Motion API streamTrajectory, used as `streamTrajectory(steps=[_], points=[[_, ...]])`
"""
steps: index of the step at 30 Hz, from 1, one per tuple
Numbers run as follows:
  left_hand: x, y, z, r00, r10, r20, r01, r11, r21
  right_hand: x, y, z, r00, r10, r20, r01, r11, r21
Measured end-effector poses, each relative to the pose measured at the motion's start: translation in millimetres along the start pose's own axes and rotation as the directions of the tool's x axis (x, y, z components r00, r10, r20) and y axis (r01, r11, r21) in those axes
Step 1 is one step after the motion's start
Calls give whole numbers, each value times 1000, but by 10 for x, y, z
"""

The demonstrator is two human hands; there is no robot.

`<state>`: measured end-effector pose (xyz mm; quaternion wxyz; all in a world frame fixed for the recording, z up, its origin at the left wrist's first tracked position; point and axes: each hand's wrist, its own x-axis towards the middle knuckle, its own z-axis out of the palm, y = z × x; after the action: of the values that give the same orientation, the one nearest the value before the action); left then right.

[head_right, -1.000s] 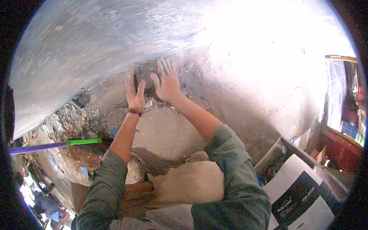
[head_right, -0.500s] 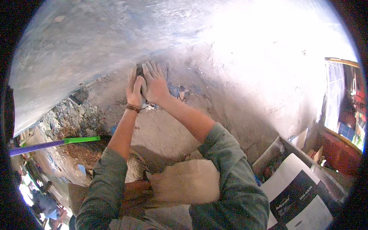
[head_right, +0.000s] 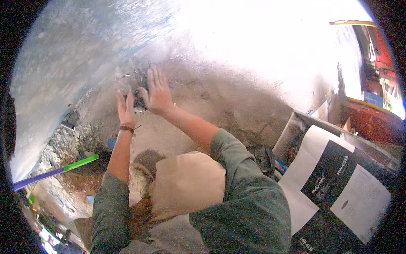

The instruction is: The person picks up pieces of debris by hand and puts them into a black plastic bag. They then use a broom to sweep the remaining dust and small fragments from the ground.

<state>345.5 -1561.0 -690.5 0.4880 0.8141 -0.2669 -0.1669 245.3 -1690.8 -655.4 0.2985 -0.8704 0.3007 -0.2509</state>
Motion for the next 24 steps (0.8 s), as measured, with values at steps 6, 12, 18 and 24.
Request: streamTrajectory(steps=[6, 12, 18, 24], points=[[-348, -25, -578, 932, -235, -275, 305, 919, 251, 200, 599, -569, 965, 103, -241, -204, 874, -441], [-685, 104, -149, 944, -240, -225, 329, 727, 603, -109, 131, -61, 972, -212, 98, 222, 969, -112], [-876, 247, -315, 982, -37, -183, 120, 877, 464, -16, 107, -121, 992, -129, 17, 129, 955, -266], [-1037, -99, -508, 836, -254, -486, 515, 670, 534, -175, 133, -66, 940, -255, 225, 295, 942, -161]])
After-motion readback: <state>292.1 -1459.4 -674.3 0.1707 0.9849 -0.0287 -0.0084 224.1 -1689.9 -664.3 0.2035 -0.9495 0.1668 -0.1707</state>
